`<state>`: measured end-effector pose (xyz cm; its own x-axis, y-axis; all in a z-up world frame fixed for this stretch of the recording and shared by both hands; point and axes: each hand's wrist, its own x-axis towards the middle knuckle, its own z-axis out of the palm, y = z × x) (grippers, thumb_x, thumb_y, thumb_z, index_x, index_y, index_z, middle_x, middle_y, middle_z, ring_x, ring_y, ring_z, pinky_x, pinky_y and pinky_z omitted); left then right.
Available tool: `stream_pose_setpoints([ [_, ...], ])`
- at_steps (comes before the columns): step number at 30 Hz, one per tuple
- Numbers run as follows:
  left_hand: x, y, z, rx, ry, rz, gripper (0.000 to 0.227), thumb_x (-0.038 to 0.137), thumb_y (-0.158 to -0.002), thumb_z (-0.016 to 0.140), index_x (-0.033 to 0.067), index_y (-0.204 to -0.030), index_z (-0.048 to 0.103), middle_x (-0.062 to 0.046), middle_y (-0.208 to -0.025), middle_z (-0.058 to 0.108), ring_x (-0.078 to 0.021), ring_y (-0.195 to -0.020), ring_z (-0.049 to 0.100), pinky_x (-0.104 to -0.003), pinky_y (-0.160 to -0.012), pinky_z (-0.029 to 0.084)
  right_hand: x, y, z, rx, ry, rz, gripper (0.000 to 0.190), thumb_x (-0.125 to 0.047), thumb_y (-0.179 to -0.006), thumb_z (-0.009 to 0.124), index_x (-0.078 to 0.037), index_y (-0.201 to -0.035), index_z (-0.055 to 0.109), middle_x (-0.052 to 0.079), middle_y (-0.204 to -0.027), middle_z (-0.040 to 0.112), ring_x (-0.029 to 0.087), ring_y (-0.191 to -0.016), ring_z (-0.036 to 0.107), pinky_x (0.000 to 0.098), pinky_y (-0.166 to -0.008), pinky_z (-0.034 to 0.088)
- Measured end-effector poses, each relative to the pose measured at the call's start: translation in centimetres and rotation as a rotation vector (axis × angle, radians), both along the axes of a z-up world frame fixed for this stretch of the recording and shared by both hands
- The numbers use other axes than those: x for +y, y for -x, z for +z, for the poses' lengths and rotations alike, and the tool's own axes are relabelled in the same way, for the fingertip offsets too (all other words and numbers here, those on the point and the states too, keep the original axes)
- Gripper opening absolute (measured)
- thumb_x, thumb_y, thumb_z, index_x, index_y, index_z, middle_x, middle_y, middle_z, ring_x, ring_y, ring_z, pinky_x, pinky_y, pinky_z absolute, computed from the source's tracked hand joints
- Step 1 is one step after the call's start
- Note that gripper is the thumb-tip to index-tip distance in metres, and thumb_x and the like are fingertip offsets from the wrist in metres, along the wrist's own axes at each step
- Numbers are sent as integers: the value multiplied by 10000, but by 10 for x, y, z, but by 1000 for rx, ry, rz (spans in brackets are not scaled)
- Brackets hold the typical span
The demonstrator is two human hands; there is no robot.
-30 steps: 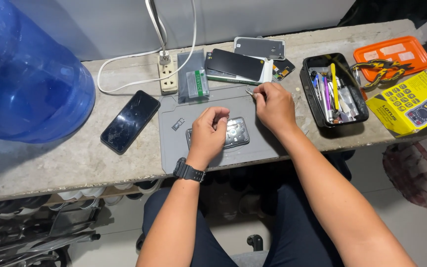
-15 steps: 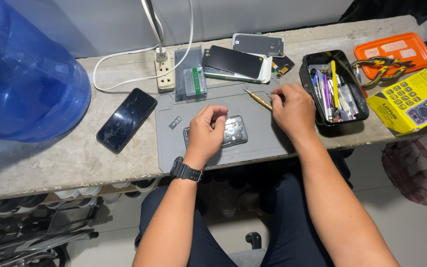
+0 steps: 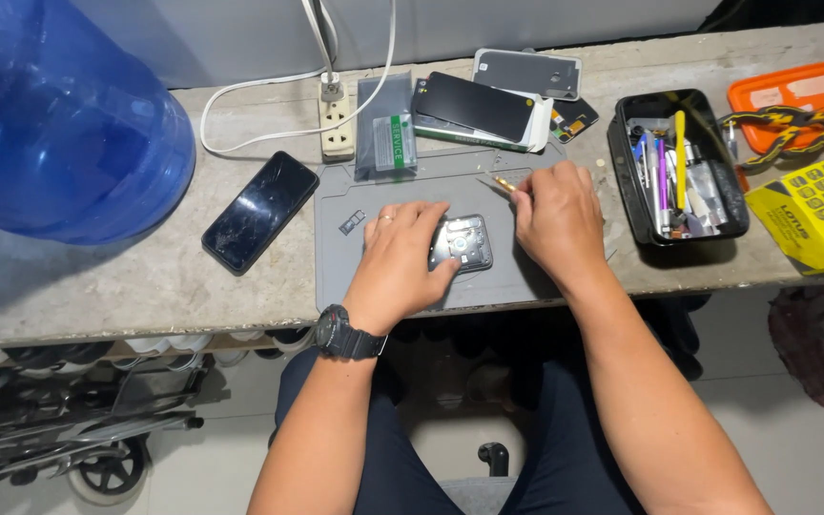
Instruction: A person is disassembling a smartphone at a workbench, using a precision screwdriver to remove internal screws and components.
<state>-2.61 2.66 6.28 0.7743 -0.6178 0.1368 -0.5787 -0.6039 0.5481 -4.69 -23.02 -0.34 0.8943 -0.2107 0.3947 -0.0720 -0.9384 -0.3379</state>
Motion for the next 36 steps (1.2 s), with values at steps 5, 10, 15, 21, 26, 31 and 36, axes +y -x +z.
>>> stream_pose_setpoints([
  [5,-1,-6,-7,-8,-112,-40,772,187,-854,903,30,-1543,589,-183,-1276,688,-386,-1309,569,-553,-1213,284,4,13,31,-135,-98,151,99,-171,-1051,780,-93,-1080,726,125,-884,702,384,-924,723,485,-850,582],
  [10,-8,-10,3,-9,-129,-25,868,204,-748,1003,-25,-1491,617,-150,-1192,611,-382,-1245,526,-539,-1202,310,6,18,42,-229,-273,171,187,-114,-948,892,-145,-1098,785,67,-821,694,281,-774,724,361,-703,597],
  [15,-12,-4,9,17,-111,-26,657,109,-759,968,-12,-1350,706,-117,-1120,548,-395,-1181,560,-524,-1088,447,5,18,40,-369,-468,175,187,5,-918,928,-87,-1016,798,65,-777,651,191,-672,650,301,-593,548],
  [21,-12,-9,11,115,-119,72,431,229,-894,877,72,-1276,751,-149,-989,793,-420,-1003,775,-535,-910,578,6,12,37,-443,-594,268,65,34,-1081,794,7,-1140,791,163,-970,679,315,-878,755,368,-806,638],
  [26,-7,-15,23,284,235,208,300,229,-944,821,119,-1218,766,-149,-917,811,-377,-941,793,-503,-855,604,18,18,50,-421,-714,289,108,-37,-1163,670,22,-1219,741,151,-892,693,232,-828,709,370,-802,622],
  [31,-12,-23,-16,672,866,217,245,64,-1001,777,32,-1229,696,-72,-952,804,-117,-858,790,-292,-744,691,23,15,41,-313,-900,304,151,-95,-1163,653,-17,-1243,755,101,-845,709,166,-754,707,328,-751,636],
  [36,-17,-27,-37,742,1042,207,320,28,-995,780,-3,-1277,634,-76,-984,765,-172,-888,808,-325,-711,715,19,12,38,-199,-821,244,143,-87,-1136,705,-61,-1229,809,89,-837,736,90,-709,574,298,-675,552],
])
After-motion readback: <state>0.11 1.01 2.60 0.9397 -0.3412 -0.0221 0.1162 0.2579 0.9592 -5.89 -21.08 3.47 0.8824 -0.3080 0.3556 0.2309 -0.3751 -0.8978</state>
